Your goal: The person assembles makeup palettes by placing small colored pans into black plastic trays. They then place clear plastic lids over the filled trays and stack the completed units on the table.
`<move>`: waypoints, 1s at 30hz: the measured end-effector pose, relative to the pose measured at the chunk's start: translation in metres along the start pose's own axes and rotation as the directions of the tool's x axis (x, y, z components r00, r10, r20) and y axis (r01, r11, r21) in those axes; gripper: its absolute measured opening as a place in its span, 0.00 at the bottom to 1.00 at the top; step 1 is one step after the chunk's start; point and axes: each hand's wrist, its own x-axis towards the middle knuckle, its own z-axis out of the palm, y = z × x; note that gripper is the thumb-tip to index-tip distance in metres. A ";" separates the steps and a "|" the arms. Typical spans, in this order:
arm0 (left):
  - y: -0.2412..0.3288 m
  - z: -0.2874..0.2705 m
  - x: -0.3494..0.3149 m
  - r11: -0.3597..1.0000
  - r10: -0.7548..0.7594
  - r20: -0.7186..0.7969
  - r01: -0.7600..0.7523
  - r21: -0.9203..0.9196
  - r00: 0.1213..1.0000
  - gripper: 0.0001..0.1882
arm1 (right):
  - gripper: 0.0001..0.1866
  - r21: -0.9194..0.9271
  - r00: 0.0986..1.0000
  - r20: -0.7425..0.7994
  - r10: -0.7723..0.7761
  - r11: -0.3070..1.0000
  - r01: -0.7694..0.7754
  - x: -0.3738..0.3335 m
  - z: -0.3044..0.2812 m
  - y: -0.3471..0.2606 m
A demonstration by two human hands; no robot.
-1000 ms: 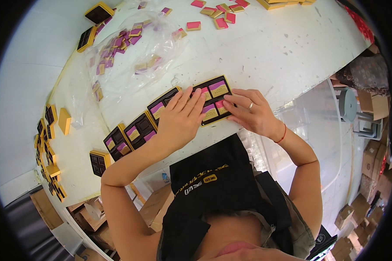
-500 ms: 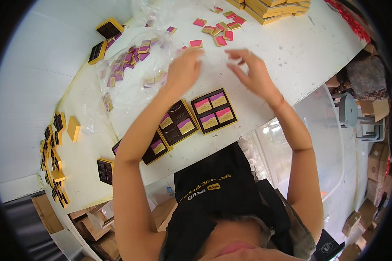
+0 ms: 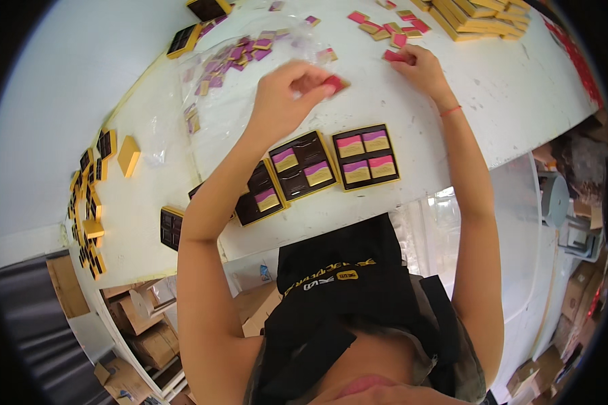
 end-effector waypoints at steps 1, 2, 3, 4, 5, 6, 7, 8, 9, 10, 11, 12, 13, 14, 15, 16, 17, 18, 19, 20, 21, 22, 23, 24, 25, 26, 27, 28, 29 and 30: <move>0.003 -0.013 -0.021 0.969 -0.136 0.054 0.144 -0.199 0.989 0.12 | 0.11 0.145 1.000 0.017 0.018 0.989 -0.021 -0.002 -0.001 -0.010; 0.005 -0.023 -0.040 0.930 -0.243 0.079 0.256 -0.262 0.967 0.13 | 0.09 0.281 0.998 0.043 0.035 0.959 -0.046 -0.003 -0.002 -0.020; 0.006 -0.032 -0.056 0.876 -0.341 0.108 0.357 -0.325 0.934 0.14 | 0.06 0.408 0.996 0.072 0.045 0.910 -0.071 -0.005 -0.004 -0.032; 0.006 -0.039 -0.069 0.805 -0.431 0.138 0.449 -0.387 0.892 0.14 | 0.05 0.494 0.995 0.104 -0.003 0.868 -0.048 -0.010 -0.002 -0.049; 0.003 -0.045 -0.079 0.784 -0.446 0.161 0.472 -0.404 0.880 0.15 | 0.04 0.575 0.990 0.132 -0.053 0.817 -0.033 -0.018 0.002 -0.071; 0.000 -0.049 -0.090 0.760 -0.459 0.186 0.492 -0.424 0.869 0.15 | 0.03 0.649 0.982 0.158 -0.101 0.760 -0.026 -0.028 0.006 -0.092; -0.003 -0.052 -0.099 0.734 -0.473 0.213 0.516 -0.442 0.855 0.16 | 0.04 0.689 0.969 0.193 -0.151 0.724 -0.025 -0.039 0.011 -0.111; -0.005 -0.054 -0.107 0.734 -0.478 0.203 0.516 -0.442 0.855 0.16 | 0.05 0.726 0.953 0.227 -0.198 0.687 -0.030 -0.051 0.015 -0.128; -0.006 -0.055 -0.114 0.732 -0.485 0.196 0.519 -0.441 0.852 0.16 | 0.06 0.753 0.921 0.307 -0.241 0.653 -0.080 -0.061 0.020 -0.141; -0.005 -0.055 -0.117 0.733 -0.485 0.196 0.519 -0.440 0.852 0.16 | 0.08 0.764 0.884 0.368 -0.289 0.635 -0.111 -0.069 0.022 -0.147; -0.001 -0.054 -0.118 0.693 -0.516 0.183 0.534 -0.484 0.837 0.11 | 0.10 0.775 0.880 0.311 -0.359 0.632 -0.016 -0.079 0.027 -0.154; -0.003 -0.054 -0.124 0.693 -0.513 0.172 0.523 -0.496 0.841 0.10 | 0.13 0.780 0.867 0.248 -0.433 0.620 0.087 -0.087 0.032 -0.160; -0.007 -0.052 -0.131 0.693 -0.508 0.160 0.511 -0.508 0.847 0.08 | 0.15 0.766 0.855 0.216 -0.471 0.625 0.151 -0.092 0.035 -0.163; -0.009 -0.051 -0.137 0.694 -0.502 0.148 0.499 -0.519 0.852 0.08 | 0.15 0.757 0.859 0.185 -0.478 0.626 0.185 -0.097 0.037 -0.168; -0.004 -0.049 -0.138 0.720 -0.494 0.128 0.488 -0.493 0.860 0.11 | 0.16 0.747 0.863 0.188 -0.470 0.639 0.185 -0.101 0.037 -0.172; 0.000 -0.046 -0.140 0.851 -0.413 0.045 0.403 -0.336 0.910 0.11 | 0.16 0.736 0.867 0.189 -0.461 0.651 0.186 -0.104 0.035 -0.175; 0.003 -0.042 -0.143 0.939 -0.313 -0.023 0.306 -0.157 0.949 0.11 | 0.16 0.706 0.857 0.172 -0.486 0.667 0.237 -0.105 0.033 -0.175; 0.005 -0.038 -0.144 0.979 -0.199 -0.069 0.201 0.035 0.978 0.11 | 0.15 0.674 0.847 0.152 -0.509 0.680 0.288 -0.106 0.032 -0.174; 0.003 -0.033 -0.146 0.926 0.153 -0.100 -0.107 0.363 0.983 0.11 | 0.14 0.640 0.835 0.134 -0.533 0.690 0.338 -0.106 0.032 -0.173; 0.003 -0.025 -0.147 0.879 0.239 -0.075 -0.183 0.441 0.968 0.11 | 0.13 0.615 0.852 0.159 -0.499 0.725 0.309 -0.106 0.032 -0.171; 0.007 -0.017 -0.150 0.818 0.312 -0.040 -0.246 0.520 0.949 0.11 | 0.12 0.599 0.867 0.183 -0.464 0.751 0.276 -0.107 0.036 -0.172; 0.007 -0.011 -0.154 0.745 0.379 0.001 -0.305 0.593 0.926 0.11 | 0.11 0.582 0.880 0.206 -0.429 0.776 0.242 -0.108 0.039 -0.173; -0.007 -0.004 -0.159 0.738 0.358 0.039 -0.308 0.601 0.933 0.13 | 0.10 0.601 0.896 0.206 -0.394 0.773 0.202 -0.107 0.041 -0.177; -0.008 -0.003 -0.160 0.791 0.314 0.012 -0.269 0.549 0.949 0.15 | 0.10 0.619 0.912 0.205 -0.354 0.769 0.159 -0.105 0.043 -0.181; -0.007 -0.001 -0.160 0.839 0.266 -0.011 -0.226 0.494 0.964 0.16 | 0.09 0.636 0.927 0.206 -0.313 0.763 0.117 -0.104 0.044 -0.183; -0.007 0.000 -0.161 0.882 0.217 -0.032 -0.181 0.436 0.976 0.18 | 0.11 0.628 0.926 0.245 -0.286 0.775 0.073 -0.105 0.045 -0.181; -0.004 -0.003 -0.161 0.898 0.170 -0.021 -0.146 0.415 0.985 0.20 | 0.13 0.620 0.923 0.280 -0.263 0.784 0.035 -0.105 0.045 -0.180; 0.000 -0.007 -0.162 0.913 0.123 -0.008 -0.110 0.393 0.992 0.21 | 0.15 0.611 0.919 0.314 -0.239 0.792 -0.003 -0.105 0.044 -0.177; 0.003 -0.010 -0.162 0.925 0.077 0.006 -0.073 0.372 0.997 0.23 | 0.15 0.600 0.900 0.304 -0.311 0.797 0.073 -0.103 0.044 -0.173; 0.005 -0.011 -0.161 0.923 0.078 0.020 -0.079 0.377 0.997 0.24 | 0.15 0.587 0.877 0.295 -0.380 0.796 0.147 -0.099 0.044 -0.168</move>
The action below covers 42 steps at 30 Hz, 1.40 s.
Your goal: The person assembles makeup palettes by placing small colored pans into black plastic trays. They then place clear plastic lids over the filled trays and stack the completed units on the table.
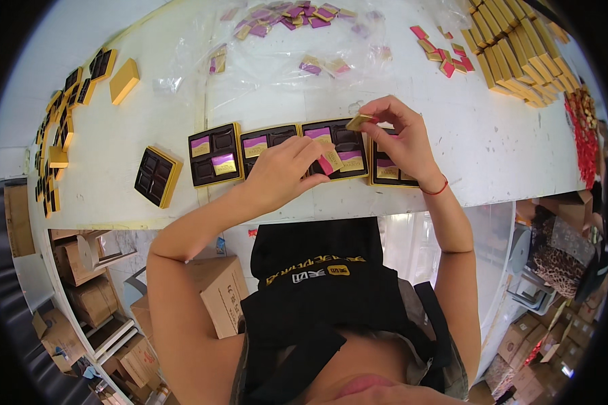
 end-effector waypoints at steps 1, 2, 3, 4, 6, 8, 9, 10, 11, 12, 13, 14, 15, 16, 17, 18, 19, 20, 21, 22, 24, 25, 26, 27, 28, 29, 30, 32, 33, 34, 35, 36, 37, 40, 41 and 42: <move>0.001 -0.001 0.001 1.000 0.006 0.013 -0.007 0.005 1.000 0.25 | 0.16 -0.041 0.997 0.038 -0.062 0.997 0.063 0.000 -0.002 0.002; 0.001 -0.002 0.003 1.000 0.013 0.026 -0.014 0.010 1.000 0.26 | 0.15 -0.039 0.998 0.027 -0.057 0.998 0.058 0.000 -0.002 0.002; 0.000 -0.003 0.005 1.000 0.018 0.047 -0.019 0.017 0.999 0.27 | 0.14 -0.038 0.999 0.014 -0.052 0.998 0.053 0.000 -0.001 0.001; -0.001 -0.005 0.007 0.999 0.024 0.068 -0.025 0.025 0.997 0.27 | 0.13 -0.037 0.999 0.001 -0.048 0.998 0.048 0.001 0.000 -0.001; -0.001 -0.007 0.012 0.999 -0.010 0.121 0.005 0.034 0.993 0.28 | 0.11 0.059 0.994 -0.004 0.113 0.992 -0.113 0.001 0.004 -0.017; 0.001 -0.009 0.016 0.996 -0.087 0.187 0.080 0.042 0.979 0.27 | 0.11 0.094 0.984 0.018 0.177 0.979 -0.178 0.000 0.006 -0.020; 0.001 -0.006 0.016 0.993 -0.119 0.183 0.114 0.041 0.976 0.26 | 0.11 0.083 0.986 0.034 0.161 0.983 -0.163 0.002 0.006 -0.016; 0.002 -0.001 0.014 0.988 -0.152 0.179 0.147 0.039 0.972 0.25 | 0.10 0.073 0.988 0.051 0.144 0.986 -0.147 0.005 0.005 -0.012; 0.003 0.002 0.013 0.983 -0.185 0.174 0.181 0.038 0.967 0.24 | 0.10 0.019 0.988 0.079 0.132 0.991 -0.133 0.007 0.005 -0.011; 0.004 0.001 0.014 0.987 -0.160 0.164 0.157 0.034 0.973 0.23 | 0.10 -0.033 0.987 0.109 0.120 0.993 -0.118 0.011 0.004 -0.009; 0.005 0.000 0.015 0.991 -0.136 0.154 0.133 0.030 0.979 0.22 | 0.09 -0.083 0.984 0.139 0.111 0.992 -0.100 0.014 0.004 -0.007; 0.006 -0.001 0.016 0.994 -0.113 0.143 0.110 0.026 0.983 0.21 | 0.09 -0.091 0.989 0.127 0.076 0.994 -0.065 0.015 0.007 -0.001; 0.000 0.000 0.015 0.999 -0.040 0.144 0.039 0.006 0.989 0.20 | 0.08 -0.100 0.992 0.117 0.043 0.994 -0.031 0.015 0.012 0.006; -0.009 0.002 0.013 0.999 0.033 0.143 -0.031 -0.014 0.989 0.18 | 0.07 -0.109 0.994 0.107 0.008 0.994 0.003 0.015 0.015 0.008; -0.014 0.003 0.012 0.994 0.105 0.140 -0.101 -0.033 0.984 0.16 | 0.07 -0.179 0.990 0.137 0.035 0.984 -0.010 0.015 0.012 0.007; -0.011 0.003 0.011 0.997 0.027 0.109 -0.018 -0.081 0.994 0.16 | 0.07 -0.248 0.984 0.166 0.066 0.969 -0.023 0.017 0.007 -0.004; -0.004 0.001 0.009 0.989 -0.054 0.080 0.064 -0.131 0.995 0.16 | 0.07 -0.316 0.976 0.193 0.098 0.948 -0.033 0.019 0.004 -0.010; 0.002 0.000 0.008 0.973 -0.135 0.056 0.143 -0.182 0.989 0.16 | 0.06 -0.321 0.977 0.205 0.050 0.947 0.019 0.018 0.004 -0.006; 0.005 0.000 0.007 0.986 -0.135 0.021 0.136 -0.097 0.991 0.16 | 0.06 -0.328 0.977 0.213 0.004 0.942 0.068 0.017 0.004 0.000; 0.008 0.000 0.006 0.991 -0.130 -0.012 0.130 -0.010 0.991 0.16 | 0.06 -0.335 0.975 0.220 -0.042 0.935 0.116 0.016 0.004 0.003; 0.010 0.003 0.005 0.990 -0.107 -0.037 0.110 0.087 0.994 0.16 | 0.06 -0.342 0.978 0.204 -0.045 0.933 0.114 0.015 0.006 0.001; 0.009 0.007 0.003 0.991 -0.092 -0.028 0.094 0.097 0.995 0.15 | 0.06 -0.344 0.979 0.199 -0.048 0.932 0.115 0.014 0.007 -0.001; 0.008 0.009 0.002 0.991 -0.076 -0.019 0.078 0.108 0.997 0.15 | 0.05 -0.375 0.978 0.193 -0.076 0.915 0.146 0.014 0.008 0.000; 0.007 0.011 0.001 0.990 -0.068 -0.026 0.071 0.118 0.997 0.15 | 0.05 -0.407 0.977 0.186 -0.104 0.897 0.173 0.013 0.009 0.001; 0.006 0.012 0.000 0.990 -0.060 -0.032 0.063 0.129 0.998 0.16 | 0.04 -0.439 0.975 0.180 -0.132 0.876 0.200 0.012 0.010 0.002; 0.005 0.013 -0.001 0.988 -0.051 -0.038 0.056 0.141 0.998 0.16 | 0.05 -0.459 0.974 0.157 -0.164 0.861 0.219 0.010 0.012 0.004; 0.005 0.016 -0.002 0.981 -0.018 -0.046 0.026 0.193 0.999 0.17 | 0.05 -0.484 0.972 0.132 -0.196 0.843 0.235 0.007 0.012 0.007; 0.009 0.019 -0.010 0.955 0.052 -0.054 -0.033 0.295 0.997 0.19 | 0.07 -0.536 0.951 0.134 -0.280 0.786 0.307 0.002 0.015 0.010; 0.013 0.021 -0.013 0.947 0.018 0.009 -0.020 0.322 1.000 0.23 | 0.08 -0.575 0.933 0.158 -0.323 0.738 0.353 0.000 0.014 0.012; 0.019 0.021 -0.015 0.942 0.000 0.028 -0.009 0.336 1.000 0.25 | 0.08 -0.616 0.912 0.191 -0.363 0.679 0.399 0.000 0.011 0.012; 0.026 0.020 -0.017 0.937 -0.019 0.049 0.000 0.350 0.999 0.26 | 0.10 -0.638 0.900 0.216 -0.378 0.644 0.423 -0.001 0.013 0.015; 0.029 0.020 -0.018 0.932 -0.037 0.071 0.009 0.361 0.997 0.28 | 0.11 -0.658 0.890 0.242 -0.386 0.609 0.443 -0.004 0.014 0.017; 0.026 0.020 -0.021 0.927 -0.048 0.116 0.001 0.376 0.992 0.32 | 0.10 -0.679 0.897 0.262 -0.357 0.592 0.434 -0.007 0.014 0.014; 0.024 0.015 -0.017 0.909 -0.001 0.139 -0.057 0.413 0.990 0.32 | 0.12 -0.594 0.900 0.290 -0.326 0.676 0.436 -0.011 -0.002 0.005; 0.025 0.011 -0.013 0.920 -0.002 0.146 -0.056 0.387 0.989 0.29 | 0.09 -0.475 0.911 0.247 -0.330 0.778 0.411 -0.009 -0.017 0.004; 0.021 0.008 -0.010 0.943 0.016 0.119 -0.055 0.329 0.993 0.28 | 0.08 -0.482 0.943 0.089 -0.322 0.815 0.323 -0.003 -0.030 0.014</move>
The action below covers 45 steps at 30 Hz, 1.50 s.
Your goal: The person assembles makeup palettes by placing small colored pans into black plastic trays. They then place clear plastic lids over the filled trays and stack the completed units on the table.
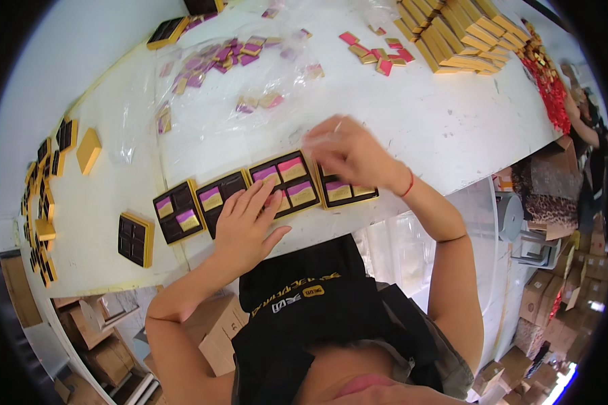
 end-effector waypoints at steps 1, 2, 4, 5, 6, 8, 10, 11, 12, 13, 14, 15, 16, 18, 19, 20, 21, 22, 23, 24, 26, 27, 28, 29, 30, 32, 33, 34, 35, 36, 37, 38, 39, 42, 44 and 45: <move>-0.006 0.000 0.006 0.998 0.007 -0.038 -0.009 -0.066 0.999 0.27 | 0.07 0.013 0.988 -0.127 0.092 0.996 -0.091 0.004 -0.008 0.021; -0.010 -0.001 0.015 0.991 0.015 -0.071 -0.025 -0.132 0.997 0.26 | 0.08 -0.062 0.954 -0.266 0.142 0.984 -0.164 0.010 -0.025 0.044; -0.014 0.001 0.060 0.982 0.045 -0.143 -0.070 -0.177 0.989 0.22 | 0.14 -0.208 0.835 -0.456 0.307 0.876 -0.436 0.008 -0.050 0.099; -0.018 0.009 0.088 0.975 0.074 -0.173 -0.108 -0.193 0.982 0.21 | 0.19 -0.295 0.781 -0.509 0.362 0.779 -0.553 0.000 -0.059 0.127; -0.024 0.019 0.118 0.975 0.086 -0.204 -0.125 -0.185 0.975 0.19 | 0.20 -0.331 0.764 -0.539 0.355 0.745 -0.580 -0.006 -0.055 0.138; -0.034 0.040 0.188 0.971 0.076 -0.230 -0.125 -0.205 0.970 0.16 | 0.21 -0.395 0.729 -0.595 0.338 0.667 -0.631 -0.016 -0.051 0.157; -0.045 0.075 0.261 0.957 0.008 -0.214 -0.069 -0.281 0.977 0.16 | 0.17 -0.387 0.701 -0.625 0.344 0.643 -0.661 -0.023 -0.042 0.162; -0.050 0.099 0.296 0.945 -0.039 -0.204 -0.030 -0.325 0.978 0.16 | 0.16 -0.398 0.705 -0.604 0.372 0.625 -0.671 -0.029 -0.042 0.164; -0.056 0.112 0.322 0.949 -0.128 -0.172 0.070 -0.309 0.977 0.18 | 0.14 -0.410 0.721 -0.576 0.385 0.628 -0.662 -0.024 -0.042 0.164; -0.061 0.117 0.341 0.943 -0.217 -0.146 0.168 -0.288 0.965 0.19 | 0.14 -0.187 0.665 -0.580 0.470 0.718 -0.671 -0.021 -0.043 0.166; -0.061 0.119 0.354 0.943 -0.237 -0.099 0.204 -0.261 0.966 0.20 | 0.13 0.045 0.607 -0.561 0.563 0.753 -0.656 -0.025 -0.047 0.172; -0.061 0.123 0.363 0.943 -0.256 -0.040 0.240 -0.229 0.966 0.21 | 0.13 0.286 0.551 -0.512 0.659 0.735 -0.614 -0.027 -0.051 0.169; -0.061 0.126 0.371 0.942 -0.279 0.016 0.277 -0.192 0.960 0.22 | 0.14 0.455 0.551 -0.431 0.715 0.699 -0.551 -0.027 -0.059 0.168; -0.062 0.128 0.381 0.944 -0.275 0.041 0.278 -0.179 0.961 0.21 | 0.16 0.747 0.575 -0.235 0.784 0.524 -0.409 -0.032 -0.076 0.162; -0.062 0.126 0.381 0.939 -0.258 0.094 0.273 -0.210 0.962 0.20 | 0.17 0.779 0.581 -0.211 0.786 0.494 -0.385 -0.033 -0.079 0.162; -0.062 0.122 0.381 0.932 -0.243 0.144 0.272 -0.239 0.959 0.20 | 0.17 0.810 0.593 -0.185 0.784 0.463 -0.359 -0.031 -0.083 0.162; -0.056 0.113 0.376 0.938 -0.236 0.095 0.252 -0.236 0.967 0.22 | 0.18 0.839 0.606 -0.153 0.781 0.427 -0.338 -0.029 -0.083 0.162; -0.046 0.105 0.369 0.944 -0.227 0.053 0.233 -0.235 0.972 0.23 | 0.19 0.847 0.594 -0.163 0.788 0.420 -0.324 -0.032 -0.083 0.166; -0.037 0.095 0.360 0.949 -0.220 0.010 0.217 -0.231 0.975 0.25 | 0.19 0.856 0.584 -0.172 0.794 0.414 -0.310 -0.035 -0.083 0.170; -0.033 0.082 0.346 0.969 -0.111 -0.111 0.083 -0.232 0.988 0.26 | 0.20 0.863 0.581 -0.180 0.794 0.411 -0.293 -0.035 -0.083 0.172; -0.020 0.052 0.310 0.964 0.046 -0.275 -0.115 -0.240 0.960 0.27 | 0.18 0.868 0.558 -0.189 0.808 0.403 -0.290 -0.034 -0.084 0.170; -0.013 0.037 0.290 0.950 0.085 -0.322 -0.174 -0.260 0.943 0.27 | 0.17 0.852 0.558 -0.216 0.801 0.434 -0.293 -0.036 -0.085 0.171; -0.012 0.024 0.268 0.948 0.120 -0.356 -0.213 -0.236 0.927 0.28 | 0.16 0.839 0.565 -0.232 0.792 0.457 -0.295 -0.036 -0.080 0.174; -0.013 0.011 0.244 0.945 0.150 -0.390 -0.247 -0.213 0.909 0.29 | 0.12 0.836 0.588 -0.241 0.773 0.473 -0.279 -0.040 -0.079 0.182; -0.016 0.001 0.220 0.944 0.168 -0.420 -0.268 -0.192 0.892 0.30 | 0.10 0.810 0.589 -0.227 0.776 0.486 -0.327 -0.042 -0.080 0.185; -0.022 -0.022 0.168 0.953 0.079 -0.393 -0.184 -0.240 0.916 0.29 | 0.09 0.811 0.584 -0.249 0.773 0.496 -0.311 -0.038 -0.077 0.171; -0.027 -0.032 0.141 0.957 0.025 -0.382 -0.132 -0.257 0.924 0.29 | 0.08 0.821 0.606 -0.249 0.756 0.496 -0.281 -0.032 -0.074 0.157; -0.032 -0.040 0.113 0.947 -0.080 -0.337 -0.035 -0.320 0.938 0.27 | 0.07 0.802 0.650 -0.272 0.710 0.540 -0.255 -0.030 -0.072 0.151; -0.038 -0.046 0.088 0.920 -0.174 -0.296 0.047 -0.389 0.939 0.26 | 0.06 0.814 0.717 -0.264 0.645 0.548 -0.194 -0.034 -0.074 0.151; -0.046 -0.054 0.064 0.888 -0.262 -0.263 0.125 -0.442 0.929 0.24 | 0.05 0.808 0.750 -0.250 0.613 0.558 -0.187 -0.023 -0.068 0.128; -0.056 -0.054 0.034 0.864 -0.340 -0.244 0.199 -0.463 0.908 0.23 | 0.05 0.837 0.750 -0.209 0.628 0.512 -0.196 -0.006 -0.061 0.094; -0.061 -0.053 0.008 0.850 -0.416 -0.251 0.275 -0.450 0.874 0.22 | 0.05 0.856 0.743 -0.174 0.646 0.472 -0.210 0.009 -0.052 0.060; -0.063 -0.050 -0.016 0.825 -0.478 -0.251 0.333 -0.457 0.842 0.21 | 0.05 0.809 0.805 -0.104 0.584 0.521 -0.274 0.017 -0.043 0.040; -0.040 -0.034 -0.060 0.787 -0.584 -0.275 0.450 -0.422 0.763 0.20 | 0.08 0.740 0.921 0.206 0.332 0.563 -0.368 0.048 0.003 -0.014; -0.026 -0.017 -0.065 0.811 -0.574 -0.352 0.456 -0.366 0.739 0.19 | 0.17 0.691 0.880 0.437 0.185 0.558 -0.460 0.067 0.034 -0.049; -0.025 -0.005 -0.066 0.820 -0.567 -0.399 0.444 -0.361 0.721 0.20 | 0.17 0.645 0.881 0.452 0.139 0.632 -0.430 0.072 0.051 -0.057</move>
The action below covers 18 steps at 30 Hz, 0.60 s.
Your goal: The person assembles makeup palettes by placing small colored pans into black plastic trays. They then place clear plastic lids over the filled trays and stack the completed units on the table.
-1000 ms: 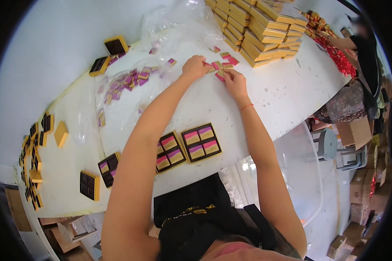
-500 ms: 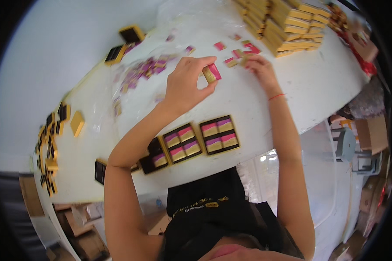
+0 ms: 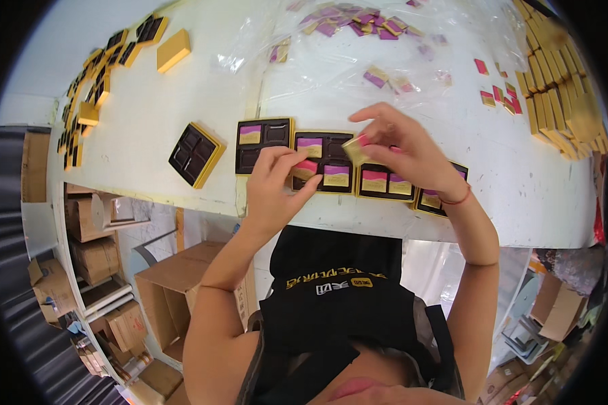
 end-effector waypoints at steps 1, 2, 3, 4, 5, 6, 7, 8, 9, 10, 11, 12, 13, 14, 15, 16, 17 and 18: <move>-0.003 0.007 -0.002 1.000 0.017 -0.052 -0.017 0.001 0.998 0.21 | 0.19 -0.086 0.993 0.064 0.102 0.992 -0.097 0.009 0.007 -0.005; -0.004 0.011 -0.004 1.000 0.018 -0.069 -0.018 0.001 0.997 0.22 | 0.18 -0.112 0.990 0.070 0.120 0.987 -0.112 0.015 0.012 0.001; -0.004 0.013 -0.005 1.000 0.015 -0.089 -0.015 0.002 0.996 0.22 | 0.17 -0.139 0.987 0.081 0.137 0.982 -0.125 0.020 0.015 0.007; -0.005 0.014 -0.007 1.000 0.013 -0.108 -0.013 0.001 0.994 0.22 | 0.15 -0.199 0.988 0.072 0.135 0.973 -0.118 0.023 0.016 0.007; -0.008 0.015 -0.009 0.998 0.039 -0.108 -0.035 0.043 0.993 0.23 | 0.13 -0.259 0.989 0.062 0.132 0.959 -0.112 0.025 0.017 0.006; -0.011 0.014 -0.010 0.994 0.069 -0.108 -0.059 0.090 0.992 0.23 | 0.12 -0.316 0.991 0.054 0.121 0.944 -0.098 0.027 0.018 0.005; -0.013 0.014 -0.011 0.987 0.099 -0.105 -0.084 0.137 0.990 0.24 | 0.10 -0.364 0.997 0.036 0.067 0.930 -0.049 0.029 0.020 0.006; -0.013 0.013 -0.014 0.984 0.104 -0.105 -0.087 0.154 0.989 0.24 | 0.08 -0.411 1.000 0.020 0.010 0.911 -0.001 0.030 0.023 0.008; -0.012 0.011 -0.013 0.980 0.120 -0.094 -0.103 0.168 0.988 0.24 | 0.07 -0.457 0.999 -0.008 -0.049 0.889 0.040 0.029 0.025 0.010; -0.011 0.010 -0.013 0.976 0.137 -0.082 -0.120 0.181 0.987 0.25 | 0.06 -0.498 0.995 0.002 -0.096 0.863 0.084 0.029 0.029 0.013; -0.012 0.009 -0.016 0.977 0.130 -0.070 -0.116 0.177 0.989 0.25 | 0.06 -0.538 0.990 0.014 -0.143 0.833 0.128 0.029 0.032 0.016; -0.013 0.008 -0.019 0.978 0.126 -0.056 -0.114 0.175 0.990 0.26 | 0.05 -0.574 0.981 0.026 -0.191 0.801 0.171 0.029 0.035 0.019; -0.014 0.007 -0.022 0.978 0.123 -0.042 -0.114 0.174 0.992 0.27 | 0.06 -0.600 0.975 0.016 -0.222 0.778 0.187 0.028 0.037 0.022; -0.015 0.007 -0.026 0.974 0.131 -0.025 -0.124 0.191 0.991 0.29 | 0.06 -0.626 0.967 0.007 -0.253 0.753 0.201 0.027 0.039 0.024; -0.016 0.008 -0.027 0.969 0.141 -0.018 -0.134 0.205 0.990 0.29 | 0.07 -0.653 0.959 -0.001 -0.284 0.726 0.214 0.025 0.038 0.026; -0.015 0.009 -0.028 0.965 0.152 -0.010 -0.146 0.219 0.988 0.29 | 0.10 -0.714 0.962 0.062 -0.267 0.662 0.230 0.020 0.033 0.032; -0.015 0.009 -0.029 0.960 0.164 -0.001 -0.160 0.231 0.986 0.30 | 0.12 -0.750 0.945 0.108 -0.308 0.599 0.281 0.017 0.034 0.036; -0.013 0.009 -0.029 0.958 0.162 0.014 -0.160 0.240 0.987 0.29 | 0.14 -0.787 0.926 0.154 -0.344 0.524 0.325 0.012 0.034 0.037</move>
